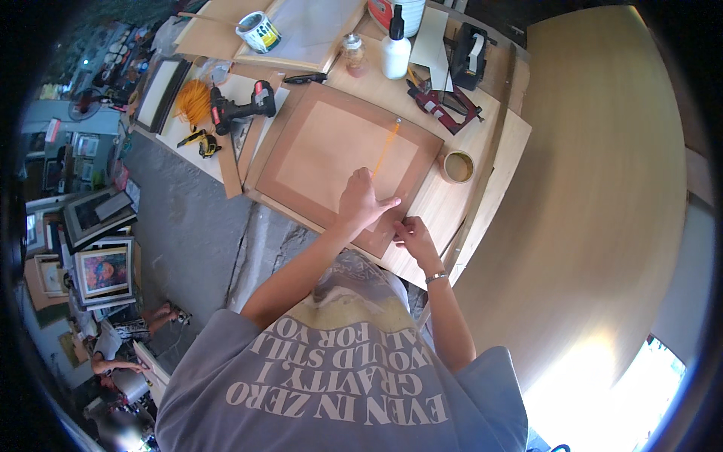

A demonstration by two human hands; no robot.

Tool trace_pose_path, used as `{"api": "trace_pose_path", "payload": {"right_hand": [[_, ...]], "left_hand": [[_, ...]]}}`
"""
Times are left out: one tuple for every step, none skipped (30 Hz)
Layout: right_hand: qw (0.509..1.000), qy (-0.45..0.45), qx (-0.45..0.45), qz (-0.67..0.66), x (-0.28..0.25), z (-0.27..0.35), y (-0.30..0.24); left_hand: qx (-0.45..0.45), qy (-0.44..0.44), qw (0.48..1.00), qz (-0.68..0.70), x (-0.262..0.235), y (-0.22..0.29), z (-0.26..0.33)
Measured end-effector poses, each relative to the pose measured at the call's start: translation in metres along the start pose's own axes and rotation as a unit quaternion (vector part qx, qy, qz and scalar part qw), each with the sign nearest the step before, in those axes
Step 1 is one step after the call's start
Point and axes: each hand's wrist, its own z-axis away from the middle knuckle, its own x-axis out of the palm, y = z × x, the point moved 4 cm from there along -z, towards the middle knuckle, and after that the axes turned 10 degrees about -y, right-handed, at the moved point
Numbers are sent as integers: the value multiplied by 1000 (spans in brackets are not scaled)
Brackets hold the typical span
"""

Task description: The person secures a yellow hanging cord to the back of a picture frame using small metal fasteners. They then use a utility knife to trim excess material from the frame's backing and edges. Finally, they lift the completed framed artwork and carry it to a display area.

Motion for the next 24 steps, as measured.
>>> {"api": "trace_pose_path", "payload": {"right_hand": [[1000, -15, 6, 16, 0, -1, -2], [999, -37, -11, 14, 1, 0, -5], [999, -50, -17, 15, 2, 1, -9], [999, -46, 8, 27, 3, 3, -10], [996, -82, -19, -10, 8, 6, -16], [994, -103, -14, -35, 11, 11, -20], [992, -116, 5, -54, 16, 17, -22], [989, -129, -13, -67, 22, 24, -28], [988, -136, -18, -74, 29, 30, -32], [986, -144, -25, -84, 38, 36, -35], [984, -142, -30, -102, 46, 41, -37], [985, -130, -26, -110, 54, 46, -38], [986, -118, -19, -118, 60, 52, -37], [986, -109, -9, -130, 68, 57, -34], [986, -101, -17, -129, 73, 61, -33], [987, -94, -23, -132, 78, 65, -30], [987, -85, -29, -136, 84, 69, -27], [987, -70, -15, -143, 89, 71, -21], [984, -68, -17, -162, 94, 74, -16], [984, -61, -24, -169, 100, 77, -11], [982, -55, -24, -182, 105, 79, -5], [978, -48, -20, -200, 111, 79, 1], [977, -40, -12, -211, 117, 78, 6], [975, -32, -25, -219, 125, 77, 10]], "left_hand": [[-18, -33, 999, 18, -5, -2, 2], [-36, -60, 997, 32, -10, -4, 5], [-53, -87, 994, 47, -12, -5, 7], [-45, -86, 994, 46, -16, -3, 11], [-37, -85, 995, 45, -19, 0, 16], [-29, -90, 994, 46, -22, 3, 21], [-16, -73, 996, 45, -26, 5, 26], [-4, -62, 997, 44, -31, 7, 32], [6, -50, 998, 42, -36, 7, 38], [20, -45, 998, 31, -41, 8, 44], [33, -39, 999, 18, -46, 9, 50], [48, -33, 998, 5, -51, 10, 55], [58, -33, 998, 3, -56, 10, 60], [68, -34, 997, 1, -60, 10, 65], [73, -38, 997, 3, -64, 11, 70], [76, -41, 996, 5, -67, 12, 75], [74, -50, 996, 9, -69, 13, 80], [73, -59, 996, 12, -71, 13, 84], [75, -69, 995, 6, -74, 14, 86], [79, -80, 994, 0, -76, 15, 89], [85, -91, 992, -6, -77, 15, 90], [99, -98, 990, -9, -80, 15, 92], [115, -106, 988, -12, -82, 15, 93], [128, -118, 985, -5, -84, 14, 94]]}}
